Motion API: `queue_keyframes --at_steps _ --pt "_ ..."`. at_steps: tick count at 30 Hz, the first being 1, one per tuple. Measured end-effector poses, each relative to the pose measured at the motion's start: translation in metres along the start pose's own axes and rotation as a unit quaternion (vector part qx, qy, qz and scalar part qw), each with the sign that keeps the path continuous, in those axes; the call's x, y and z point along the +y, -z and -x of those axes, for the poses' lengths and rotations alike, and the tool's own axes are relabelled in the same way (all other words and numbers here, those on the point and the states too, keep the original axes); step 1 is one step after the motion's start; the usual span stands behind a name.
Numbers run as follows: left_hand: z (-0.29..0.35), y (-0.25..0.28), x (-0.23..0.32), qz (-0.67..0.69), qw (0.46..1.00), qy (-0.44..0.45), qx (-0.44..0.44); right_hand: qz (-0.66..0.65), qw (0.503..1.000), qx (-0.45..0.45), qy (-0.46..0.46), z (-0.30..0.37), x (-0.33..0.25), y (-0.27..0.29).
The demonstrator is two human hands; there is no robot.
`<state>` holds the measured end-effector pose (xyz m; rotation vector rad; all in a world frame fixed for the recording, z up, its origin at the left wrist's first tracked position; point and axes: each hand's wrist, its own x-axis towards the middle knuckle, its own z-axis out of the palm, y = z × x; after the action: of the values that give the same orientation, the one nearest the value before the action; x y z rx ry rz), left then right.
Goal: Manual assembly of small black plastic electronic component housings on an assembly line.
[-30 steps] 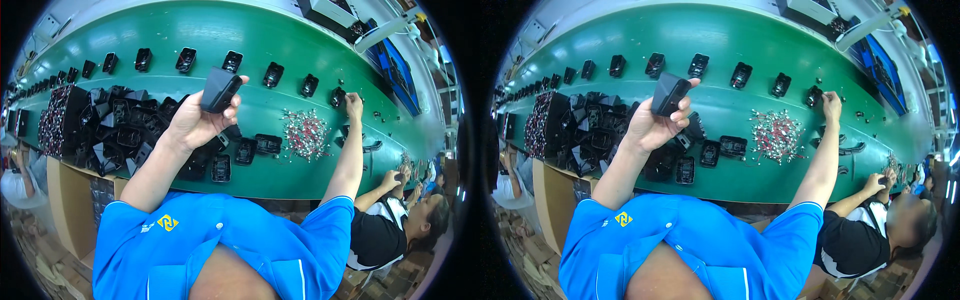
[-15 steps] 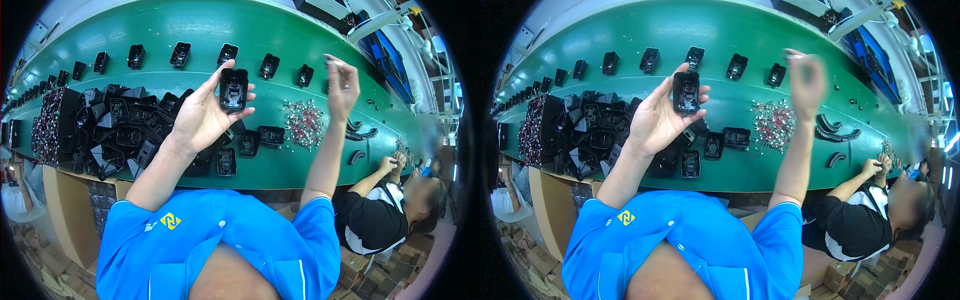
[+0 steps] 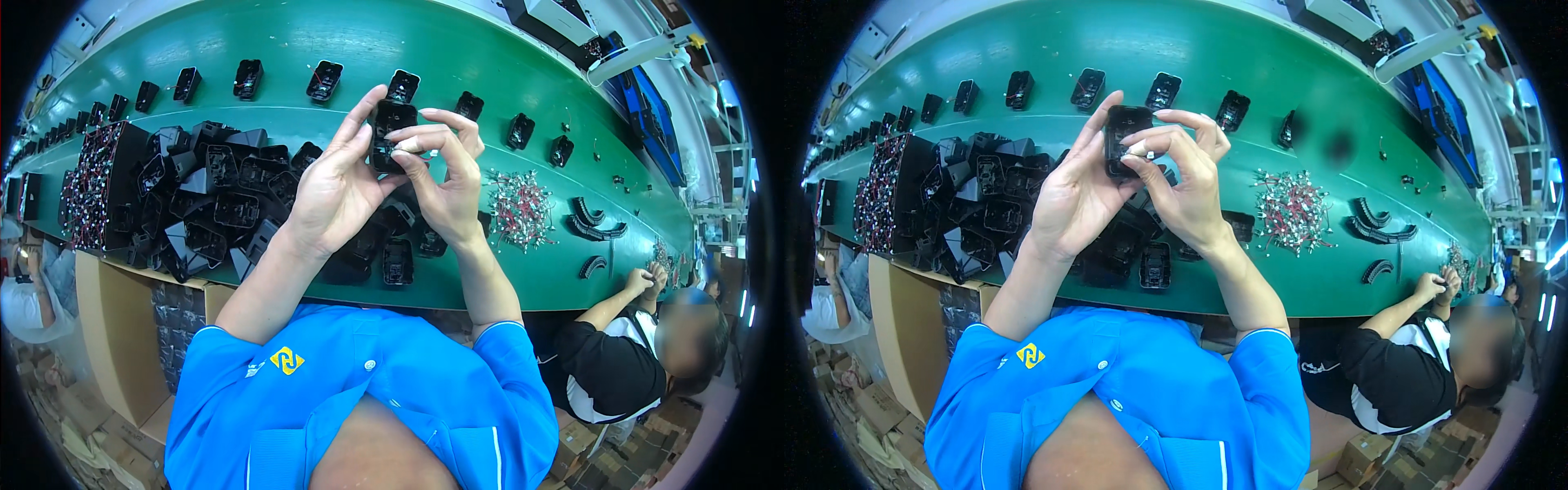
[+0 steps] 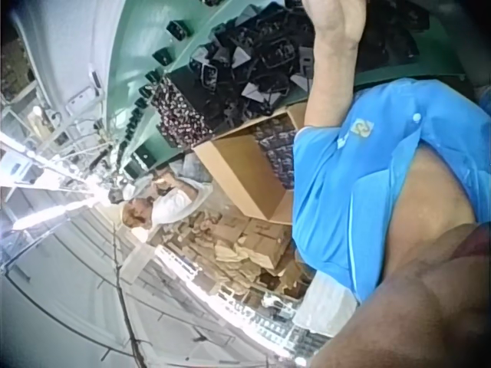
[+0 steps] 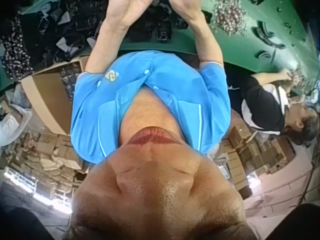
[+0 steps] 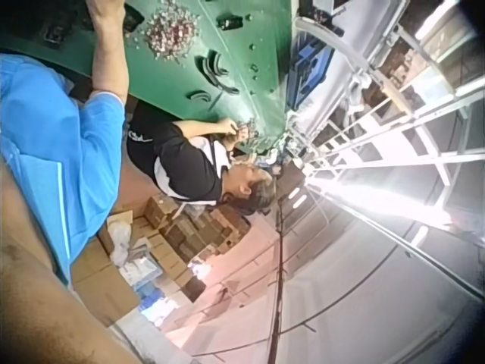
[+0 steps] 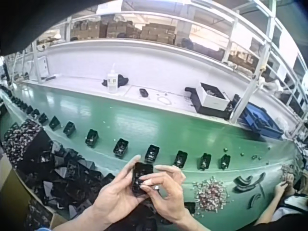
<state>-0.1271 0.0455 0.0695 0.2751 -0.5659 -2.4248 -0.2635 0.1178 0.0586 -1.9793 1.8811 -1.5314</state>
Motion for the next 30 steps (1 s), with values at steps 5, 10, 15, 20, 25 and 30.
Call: queue_keyframes --at_steps 5,10,15,20,25,30 --pt "0.002 0.011 0.000 -0.075 0.997 0.009 -0.017 0.091 0.996 0.007 0.015 0.004 -0.001 -0.002" --pt "-0.001 0.025 -0.001 -0.056 0.997 0.044 -0.020 0.105 0.994 0.027 -0.001 0.010 0.002 0.001" --pt "0.005 0.001 -0.014 -0.276 0.958 -0.059 0.049 0.127 0.991 0.032 -0.008 0.011 0.000 0.010" --pt "0.006 -0.003 -0.017 -0.355 0.930 -0.099 -0.010 0.102 0.988 0.110 0.023 0.021 0.015 0.008" --pt "0.015 -0.009 -0.016 -0.362 0.925 -0.105 -0.049 -0.048 0.991 0.127 0.015 0.029 0.026 0.008" --pt "0.011 -0.011 -0.017 -0.374 0.918 -0.114 -0.062 -0.065 0.985 0.159 0.022 0.034 0.030 0.002"
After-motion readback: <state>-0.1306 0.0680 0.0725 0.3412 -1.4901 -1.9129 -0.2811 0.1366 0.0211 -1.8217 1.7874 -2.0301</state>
